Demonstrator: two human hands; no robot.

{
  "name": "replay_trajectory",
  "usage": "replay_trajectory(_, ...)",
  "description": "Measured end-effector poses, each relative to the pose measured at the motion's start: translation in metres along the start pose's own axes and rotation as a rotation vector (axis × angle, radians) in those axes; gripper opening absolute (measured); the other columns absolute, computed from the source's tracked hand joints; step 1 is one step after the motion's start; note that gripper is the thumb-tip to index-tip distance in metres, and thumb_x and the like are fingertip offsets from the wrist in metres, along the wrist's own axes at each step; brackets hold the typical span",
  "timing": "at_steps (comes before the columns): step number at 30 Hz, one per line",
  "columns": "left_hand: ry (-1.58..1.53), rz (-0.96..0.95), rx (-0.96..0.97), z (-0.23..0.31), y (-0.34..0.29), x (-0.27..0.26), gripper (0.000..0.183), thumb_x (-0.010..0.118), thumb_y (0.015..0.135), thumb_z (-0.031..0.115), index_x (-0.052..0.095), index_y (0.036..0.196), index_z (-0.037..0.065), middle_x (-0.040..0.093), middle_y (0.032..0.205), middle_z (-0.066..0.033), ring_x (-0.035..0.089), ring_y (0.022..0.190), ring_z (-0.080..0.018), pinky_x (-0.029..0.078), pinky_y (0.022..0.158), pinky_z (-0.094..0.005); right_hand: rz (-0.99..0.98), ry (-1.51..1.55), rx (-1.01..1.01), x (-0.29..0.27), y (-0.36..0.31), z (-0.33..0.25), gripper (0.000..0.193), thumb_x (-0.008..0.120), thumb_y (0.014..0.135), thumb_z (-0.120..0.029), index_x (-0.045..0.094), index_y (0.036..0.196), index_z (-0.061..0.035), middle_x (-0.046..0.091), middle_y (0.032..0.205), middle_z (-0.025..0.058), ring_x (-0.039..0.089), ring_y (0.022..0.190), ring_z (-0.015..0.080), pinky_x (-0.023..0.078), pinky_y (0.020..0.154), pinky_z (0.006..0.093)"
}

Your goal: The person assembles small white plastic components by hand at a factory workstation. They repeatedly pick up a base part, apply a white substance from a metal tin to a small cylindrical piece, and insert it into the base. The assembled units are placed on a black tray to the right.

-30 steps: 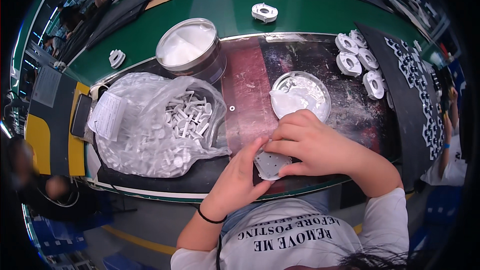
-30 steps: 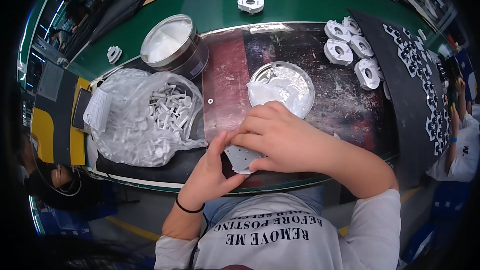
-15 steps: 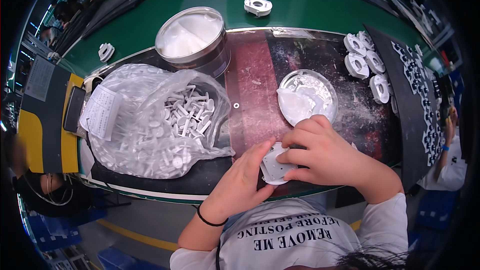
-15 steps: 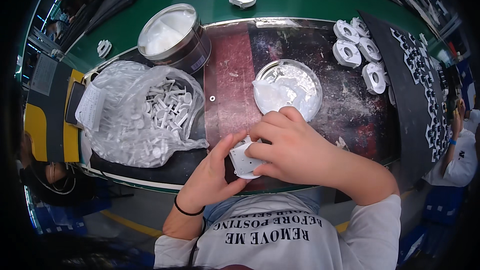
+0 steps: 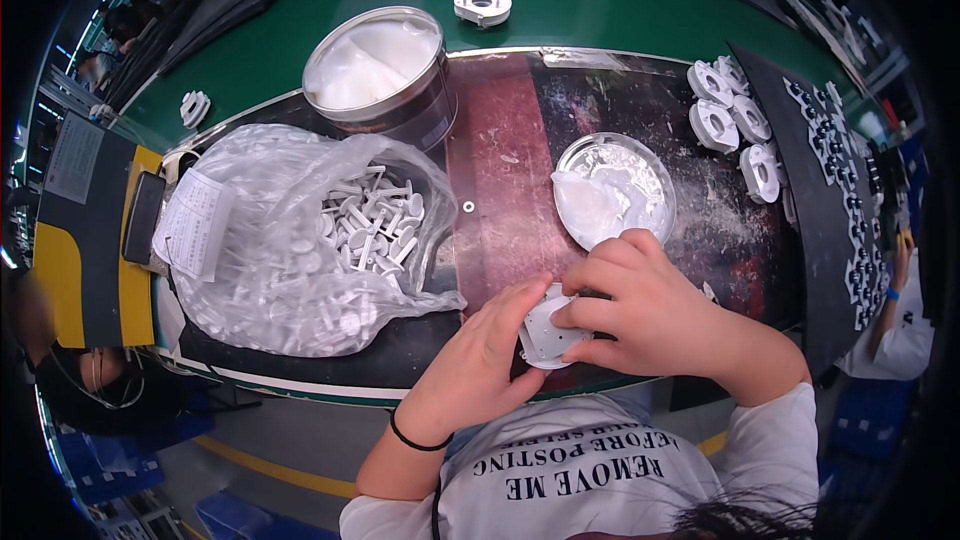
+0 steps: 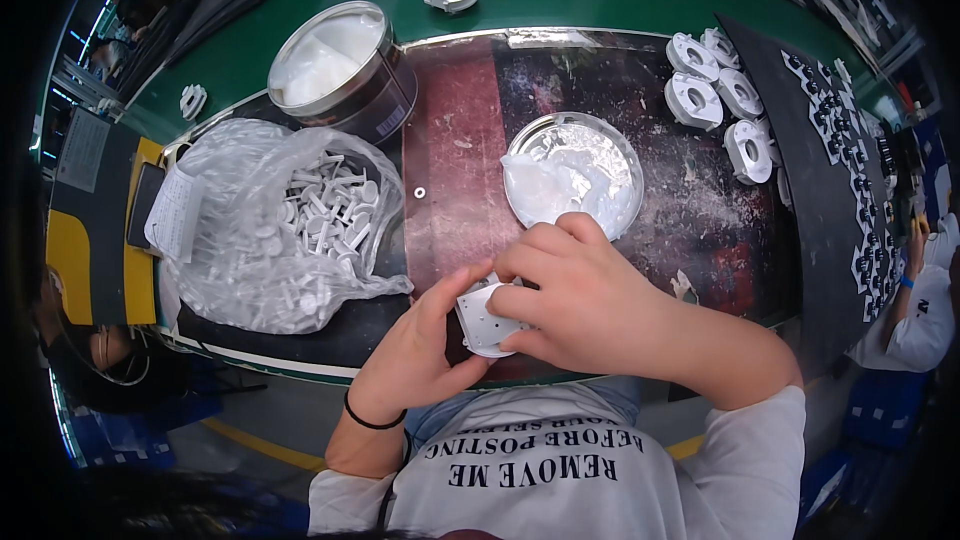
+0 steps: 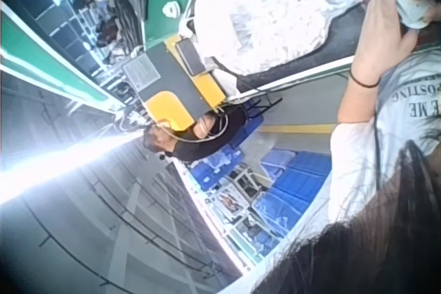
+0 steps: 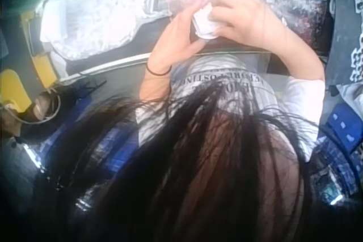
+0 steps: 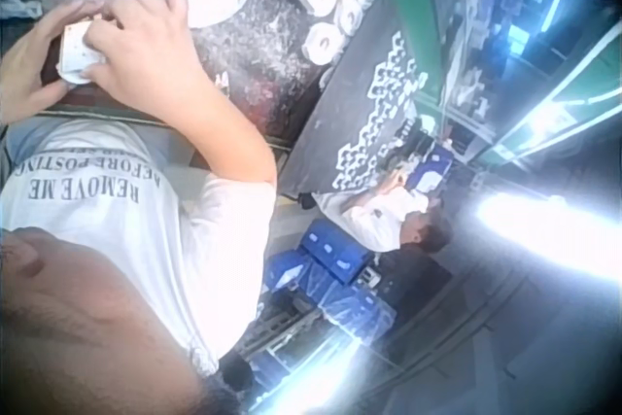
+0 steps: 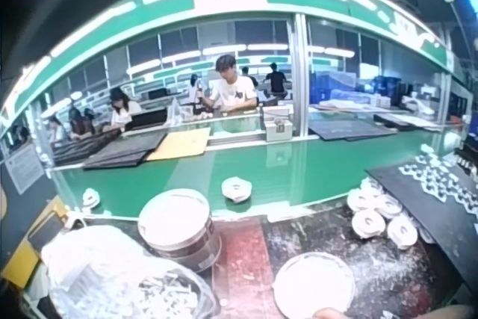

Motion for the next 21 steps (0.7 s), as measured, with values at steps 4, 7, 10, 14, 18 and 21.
replay_trajectory(4,0.029,0.010,-0.007,0.004,0.003,0.000,0.087,0.075,0.063,0.004,0.026,0.136,0.004,0.042,0.133,-0.0238,0.048,0.119,-0.0390,0.040,0.098,-0.0425,0.092,-0.053,-0.028,0.004,-0.006,-0.002,0.033,0.076,0.062,-0.028,0.060,0.089,-0.0163,0.054,0.096,0.0002,0.050,0.099,0.0187,0.034,0.085,0.0371)
replay_trajectory(7,0.076,0.053,-0.009,0.007,0.004,0.004,0.082,0.078,0.067,0.017,0.032,0.134,0.007,0.040,0.135,-0.0200,0.047,0.118,-0.0382,0.039,0.098,-0.0437,0.075,-0.083,-0.022,0.003,-0.007,-0.002,0.035,0.075,0.064,-0.031,0.061,0.092,-0.0160,0.055,0.103,0.0008,0.050,0.102,0.0200,0.035,0.086,0.0374)
replay_trajectory(10,0.077,0.074,-0.023,0.002,-0.001,0.003,0.081,0.079,0.068,0.022,0.033,0.133,0.006,0.039,0.136,-0.0208,0.047,0.117,-0.0385,0.041,0.095,-0.0444,0.031,0.005,-0.029,-0.019,0.004,-0.001,0.035,0.074,0.069,-0.033,0.062,0.095,-0.0138,0.058,0.103,0.0038,0.054,0.101,0.0233,0.036,0.087,0.0386)
replay_trajectory(14,0.060,0.133,-0.053,0.001,-0.008,0.002,0.077,0.078,0.070,0.022,0.033,0.130,0.006,0.037,0.135,-0.0244,0.049,0.115,-0.0399,0.045,0.090,-0.0449,0.182,0.092,0.038,-0.053,0.055,0.051,0.036,0.073,0.072,-0.031,0.063,0.097,-0.0078,0.061,0.100,0.0093,0.057,0.095,0.0257,0.043,0.080,0.0372)
replay_trajectory(18,0.001,0.107,-0.005,0.005,-0.001,0.004,0.085,0.082,0.066,0.016,0.029,0.132,0.007,0.039,0.132,-0.0283,0.046,0.118,-0.0432,0.041,0.097,-0.0433,0.349,-0.139,0.291,-0.050,0.154,0.158,0.049,0.068,0.072,-0.034,0.060,0.112,-0.0060,0.057,0.118,0.0153,0.054,0.109,0.0308,0.044,0.093,0.0385)
replay_trajectory(21,-0.016,0.099,0.003,0.006,-0.002,0.002,0.082,0.080,0.068,0.016,0.028,0.132,0.009,0.039,0.133,-0.0281,0.047,0.118,-0.0428,0.042,0.097,-0.0431,0.445,-0.128,0.349,-0.029,0.227,0.200,0.050,0.066,0.075,-0.036,0.058,0.116,-0.0098,0.047,0.131,0.0143,0.051,0.114,0.0322,0.042,0.096,0.0392)
Point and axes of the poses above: each hand's wrist, its own y-axis towards the middle knuckle, its own x-axis out of the palm, z = x × y, the point moved 4 cm from there along y, towards the middle knuckle
